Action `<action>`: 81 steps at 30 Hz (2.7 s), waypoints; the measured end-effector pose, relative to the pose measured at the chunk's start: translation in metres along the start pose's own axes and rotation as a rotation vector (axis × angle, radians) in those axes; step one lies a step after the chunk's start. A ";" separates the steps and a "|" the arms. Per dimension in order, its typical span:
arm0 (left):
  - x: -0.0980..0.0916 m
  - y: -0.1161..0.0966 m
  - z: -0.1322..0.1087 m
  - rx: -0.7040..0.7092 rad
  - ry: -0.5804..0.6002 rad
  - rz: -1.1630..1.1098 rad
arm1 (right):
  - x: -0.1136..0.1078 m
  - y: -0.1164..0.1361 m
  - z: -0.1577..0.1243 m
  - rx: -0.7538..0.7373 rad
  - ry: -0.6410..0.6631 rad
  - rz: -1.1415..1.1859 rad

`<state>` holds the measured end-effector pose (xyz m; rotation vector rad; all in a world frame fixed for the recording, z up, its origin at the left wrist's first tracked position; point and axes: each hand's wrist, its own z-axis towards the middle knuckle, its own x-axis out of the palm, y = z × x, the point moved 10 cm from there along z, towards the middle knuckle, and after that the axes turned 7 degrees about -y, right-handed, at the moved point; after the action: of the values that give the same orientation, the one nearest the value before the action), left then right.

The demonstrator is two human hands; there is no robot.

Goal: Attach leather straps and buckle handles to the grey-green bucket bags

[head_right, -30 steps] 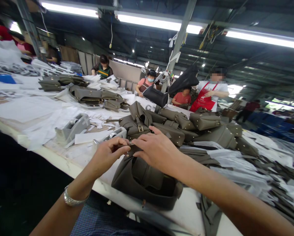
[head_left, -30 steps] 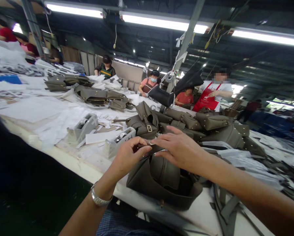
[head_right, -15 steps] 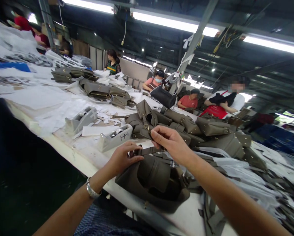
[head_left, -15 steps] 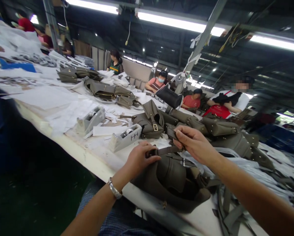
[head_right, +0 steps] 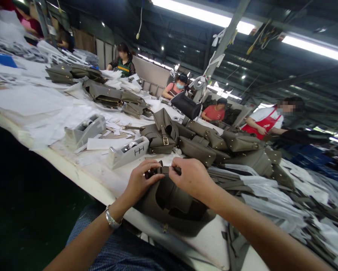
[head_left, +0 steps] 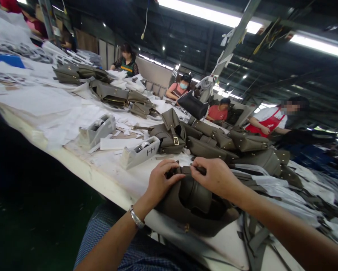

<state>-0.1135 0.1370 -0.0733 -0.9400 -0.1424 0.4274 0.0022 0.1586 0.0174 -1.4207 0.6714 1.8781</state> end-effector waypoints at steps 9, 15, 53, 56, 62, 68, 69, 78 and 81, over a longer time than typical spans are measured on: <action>0.003 0.003 -0.006 -0.028 -0.019 -0.062 | 0.024 0.002 0.012 -0.069 0.281 0.046; 0.006 0.003 -0.013 -0.029 -0.028 -0.043 | 0.046 0.003 0.018 -0.127 0.450 0.179; -0.075 0.054 -0.042 -0.603 -0.141 -0.434 | 0.026 0.024 0.014 -0.324 0.182 -0.206; -0.078 0.052 -0.041 -0.615 -0.145 -0.389 | 0.017 0.030 0.016 -0.357 0.144 -0.223; -0.026 0.043 -0.050 -0.692 0.219 -0.260 | 0.004 0.037 0.014 -0.479 0.101 -0.143; -0.027 0.044 -0.047 -0.621 0.255 -0.203 | 0.008 0.022 0.011 -0.456 0.177 -0.132; -0.031 0.046 -0.046 -0.605 0.250 -0.185 | 0.008 0.020 0.010 -0.438 0.179 -0.132; -0.096 0.078 -0.071 -0.654 0.135 -0.001 | 0.011 0.013 0.009 -0.401 0.167 -0.164; -0.121 0.092 -0.087 -0.697 0.093 0.049 | 0.011 0.011 0.012 -0.395 0.175 -0.166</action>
<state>-0.2240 0.0688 -0.1906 -1.6491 -0.1880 0.3818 -0.0158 0.1632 0.0102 -1.8455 0.2552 1.8337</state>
